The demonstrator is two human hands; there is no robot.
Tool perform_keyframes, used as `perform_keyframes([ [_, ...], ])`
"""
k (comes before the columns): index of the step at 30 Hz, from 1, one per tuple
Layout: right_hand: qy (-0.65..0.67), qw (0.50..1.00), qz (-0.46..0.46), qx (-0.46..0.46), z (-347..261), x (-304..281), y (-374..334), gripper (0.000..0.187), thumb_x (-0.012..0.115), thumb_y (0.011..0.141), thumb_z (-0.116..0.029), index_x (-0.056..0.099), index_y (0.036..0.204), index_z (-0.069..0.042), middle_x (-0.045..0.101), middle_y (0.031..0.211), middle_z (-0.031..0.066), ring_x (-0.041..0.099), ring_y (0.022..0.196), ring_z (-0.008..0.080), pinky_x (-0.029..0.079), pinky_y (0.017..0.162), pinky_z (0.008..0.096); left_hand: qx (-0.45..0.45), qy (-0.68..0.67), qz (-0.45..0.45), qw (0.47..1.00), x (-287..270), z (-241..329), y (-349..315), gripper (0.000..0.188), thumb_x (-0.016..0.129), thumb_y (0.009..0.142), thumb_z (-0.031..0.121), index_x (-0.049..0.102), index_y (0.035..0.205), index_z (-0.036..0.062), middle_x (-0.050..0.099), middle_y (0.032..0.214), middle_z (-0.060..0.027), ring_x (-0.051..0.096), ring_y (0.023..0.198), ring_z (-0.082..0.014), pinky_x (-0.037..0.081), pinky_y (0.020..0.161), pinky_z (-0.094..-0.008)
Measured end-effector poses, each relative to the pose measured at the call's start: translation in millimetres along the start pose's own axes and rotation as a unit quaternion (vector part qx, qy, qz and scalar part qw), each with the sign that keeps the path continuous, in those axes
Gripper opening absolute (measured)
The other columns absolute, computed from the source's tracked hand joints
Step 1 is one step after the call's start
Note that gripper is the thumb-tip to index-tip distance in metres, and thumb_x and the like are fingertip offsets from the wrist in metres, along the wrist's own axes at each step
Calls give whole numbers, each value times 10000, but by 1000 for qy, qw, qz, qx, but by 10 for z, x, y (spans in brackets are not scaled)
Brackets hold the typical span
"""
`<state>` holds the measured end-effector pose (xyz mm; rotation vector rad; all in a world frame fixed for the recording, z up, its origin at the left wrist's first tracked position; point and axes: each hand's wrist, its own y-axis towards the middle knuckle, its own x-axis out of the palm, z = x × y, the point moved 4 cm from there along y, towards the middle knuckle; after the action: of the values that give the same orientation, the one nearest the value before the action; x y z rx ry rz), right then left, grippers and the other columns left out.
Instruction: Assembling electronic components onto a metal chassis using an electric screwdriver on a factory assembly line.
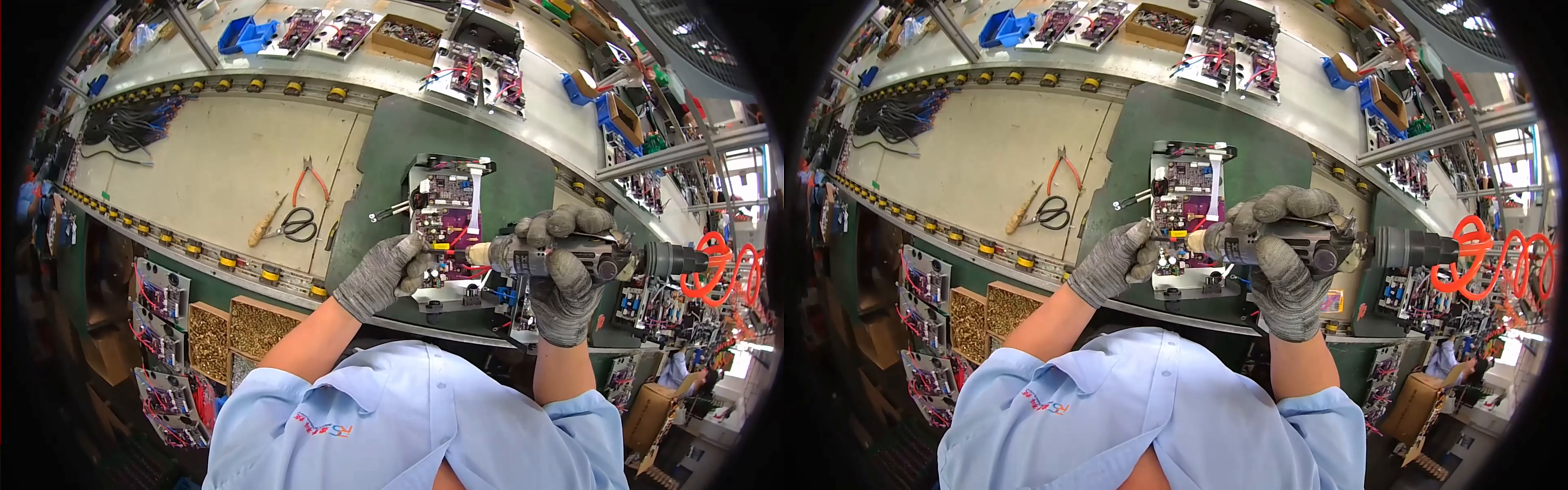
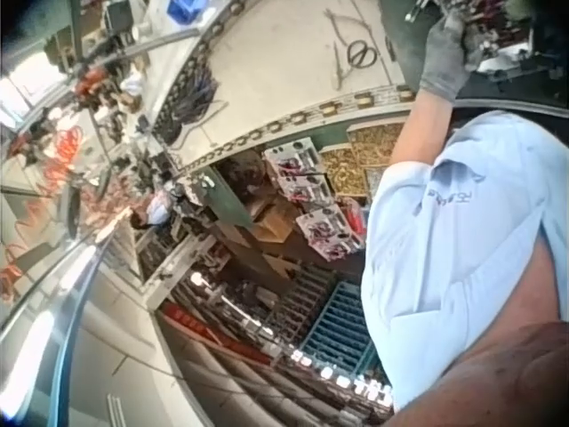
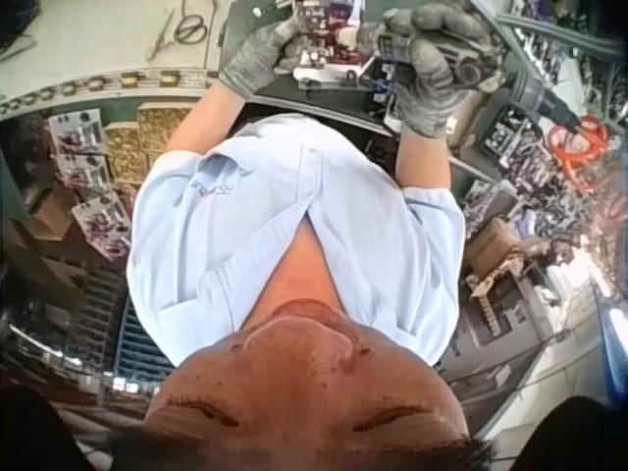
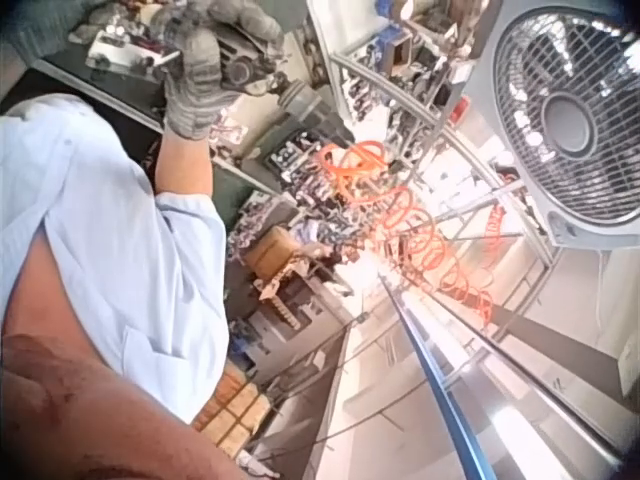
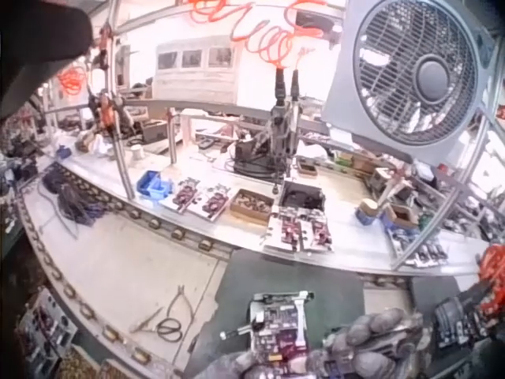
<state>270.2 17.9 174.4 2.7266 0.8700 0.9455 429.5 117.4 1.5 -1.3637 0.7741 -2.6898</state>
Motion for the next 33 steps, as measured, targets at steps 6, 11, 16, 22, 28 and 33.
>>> perform_keyframes([
  [6, -29, 999, 0, 14, 155, 9, 76, 462, 799, 803, -45, 602, 1212, -129, 645, 1071, 89, 662, 956, 270, 585, 836, 484, 13, 10, -13, 1000, -52, -2, 1, 510, 541, 1002, 512, 621, 1010, 8, 479, 656, 31, 398, 476, -39, 302, 407, -197],
  [11, -53, 998, 15, -2, 121, 96, 97, 480, 804, 797, -47, 599, 1220, -138, 648, 1073, 82, 660, 955, 265, 581, 826, 481, 8, -72, -22, 997, -224, -26, 20, 425, 549, 1010, 468, 611, 1153, 73, 569, 788, 27, 474, 549, -27, 356, 428, -171],
  [16, -51, 998, -16, -31, 92, 74, 127, 472, 796, 802, -38, 600, 1217, -146, 655, 1071, 76, 664, 946, 257, 580, 809, 474, 17, -78, -11, 997, -191, 4, 6, 434, 565, 997, 477, 594, 1128, 64, 551, 763, 24, 481, 544, -26, 365, 422, -164],
  [22, -46, 999, -23, -16, 86, 74, 103, 467, 796, 810, -47, 598, 1225, -128, 653, 1100, 91, 660, 986, 269, 580, 825, 479, 38, -24, 9, 999, -96, 85, -40, 431, 564, 996, 489, 606, 1075, 67, 514, 723, 32, 447, 517, -33, 347, 415, -180],
  [28, -34, 999, -36, -13, 85, 60, 47, 443, 777, 830, -47, 599, 1230, -116, 647, 1094, 108, 656, 994, 292, 584, 820, 481, 28, 15, 23, 999, -66, 50, -25, 447, 556, 1008, 461, 642, 1027, 24, 526, 674, 21, 447, 501, -50, 341, 413, -209],
  [33, -69, 997, -43, -6, 97, 87, 170, 432, 777, 821, -60, 590, 1206, -121, 624, 1081, 89, 641, 981, 271, 570, 827, 472, 25, 175, 161, 971, -414, -6, 152, 455, 566, 992, 440, 673, 1031, -1, 616, 721, -53, 557, 584, -110, 453, 510, -269],
])
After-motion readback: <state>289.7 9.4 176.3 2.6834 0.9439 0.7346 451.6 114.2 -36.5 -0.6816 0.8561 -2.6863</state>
